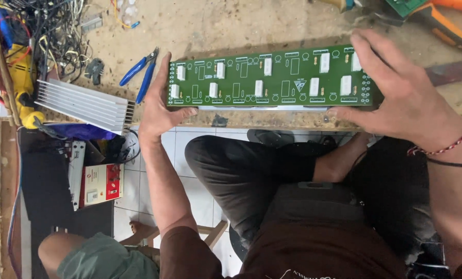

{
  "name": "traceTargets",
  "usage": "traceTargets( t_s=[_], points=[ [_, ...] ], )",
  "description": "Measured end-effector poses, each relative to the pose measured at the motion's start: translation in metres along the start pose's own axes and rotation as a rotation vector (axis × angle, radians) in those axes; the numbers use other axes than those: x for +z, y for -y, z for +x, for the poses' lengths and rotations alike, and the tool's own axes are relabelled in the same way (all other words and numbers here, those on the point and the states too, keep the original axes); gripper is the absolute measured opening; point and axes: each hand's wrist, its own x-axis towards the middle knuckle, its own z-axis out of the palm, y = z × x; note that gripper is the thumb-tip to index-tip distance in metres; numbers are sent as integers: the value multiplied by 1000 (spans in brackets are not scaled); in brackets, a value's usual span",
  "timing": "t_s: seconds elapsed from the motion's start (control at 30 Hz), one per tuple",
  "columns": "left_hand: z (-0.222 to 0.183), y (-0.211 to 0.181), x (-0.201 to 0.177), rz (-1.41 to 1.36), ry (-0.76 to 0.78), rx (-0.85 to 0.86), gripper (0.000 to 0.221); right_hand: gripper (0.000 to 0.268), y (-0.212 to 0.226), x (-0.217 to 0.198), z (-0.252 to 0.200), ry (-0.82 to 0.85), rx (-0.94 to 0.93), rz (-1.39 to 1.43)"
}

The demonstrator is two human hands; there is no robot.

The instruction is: A person is repairing an electronic device by soldering components onto a circuit board attached to a large heatsink.

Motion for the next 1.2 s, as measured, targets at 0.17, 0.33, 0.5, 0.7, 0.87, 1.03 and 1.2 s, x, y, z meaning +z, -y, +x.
traceTargets(
  t_s=[0.17, 0.33, 0.5, 0.7, 0.87, 1.03, 1.2],
  points=[
    [3, 2, 1, 53, -5, 1, 111, 105, -4, 4, -3, 37, 18, 4],
    [5, 0, 2, 19, -33, -26, 114, 104, -4, 4, -3, 31, -40, 39],
    [4, 2, 3, 49, -27, -7, 114, 112, -1, 1, -1, 80, 42, 67],
    [5, 5, 3, 185, 25, -49, 130, 130, 2, -4, 6, 135, 63, 105],
    [9, 6, 3, 86, -52, -35, 134, 127, -6, -1, 4, 152, 62, 147],
    [9, 12, -7, 132, -43, 19, 129, 134, -1, -13, 16, 171, 80, 238],
    [5, -22, -15, 162, -74, -2, 125, 141, 24, -33, 25, 317, 428, 248]
  ],
)
